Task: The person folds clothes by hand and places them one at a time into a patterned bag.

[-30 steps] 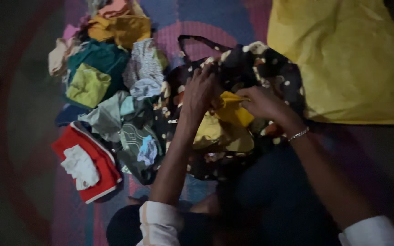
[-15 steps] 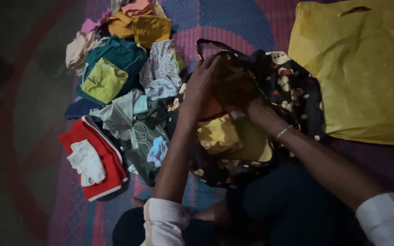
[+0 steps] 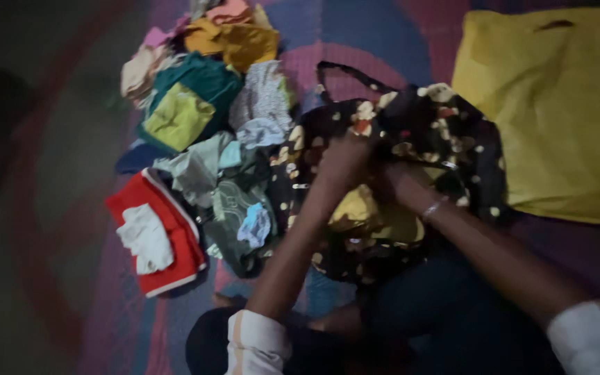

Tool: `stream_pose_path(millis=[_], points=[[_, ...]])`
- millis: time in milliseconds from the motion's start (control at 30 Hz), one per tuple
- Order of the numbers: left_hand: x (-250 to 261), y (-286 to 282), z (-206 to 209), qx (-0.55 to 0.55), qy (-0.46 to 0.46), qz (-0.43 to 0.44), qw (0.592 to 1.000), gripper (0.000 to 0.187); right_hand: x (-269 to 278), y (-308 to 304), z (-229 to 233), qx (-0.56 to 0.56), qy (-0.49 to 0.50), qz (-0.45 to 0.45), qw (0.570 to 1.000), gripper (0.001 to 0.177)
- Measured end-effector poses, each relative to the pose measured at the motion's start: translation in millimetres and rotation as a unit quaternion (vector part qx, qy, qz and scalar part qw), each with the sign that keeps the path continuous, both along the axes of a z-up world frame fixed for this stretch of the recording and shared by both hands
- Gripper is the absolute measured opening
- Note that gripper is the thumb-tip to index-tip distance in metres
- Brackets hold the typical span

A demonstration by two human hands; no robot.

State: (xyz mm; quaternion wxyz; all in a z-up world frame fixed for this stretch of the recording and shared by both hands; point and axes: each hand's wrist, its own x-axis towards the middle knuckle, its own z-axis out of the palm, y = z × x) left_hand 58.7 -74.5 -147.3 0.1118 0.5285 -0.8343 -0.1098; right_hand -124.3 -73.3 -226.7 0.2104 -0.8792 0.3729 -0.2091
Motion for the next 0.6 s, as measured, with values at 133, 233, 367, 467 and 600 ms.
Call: stream_pose_path(millis=[133,233,367,467,600], points=[[17.4,25.7,-4.3,-0.044,0.089,-0.021,0.995,0.027,7.4,3.1,44.9,0.043,0.033,-0.016,0.998,0.027],[49.3,42.7,-3.1,-0.153,0.149,-0.021,0.977,0.028,32.8,19.1,78.2,-0.007,0.038,-0.027,0.999,0.023],[104.9,65.4,8.6,-0.053,0.213,0.175,0.960,0.023,103.1,32.4,107.9,-0.067,-0.119,0.010,0.991,0.020],[149.0,81.2,5.6,0.038,0.548,0.357,0.756,0.045,174.1,37.2,118.1,-0.082,-0.178,0.069,0.978,0.033],[216.0,94.0,-29.4,-0.060,0.504,0.432,0.745,0.051,270.4,30.3,109.2,-0.005,-0.170,0.060,0.984,0.023]])
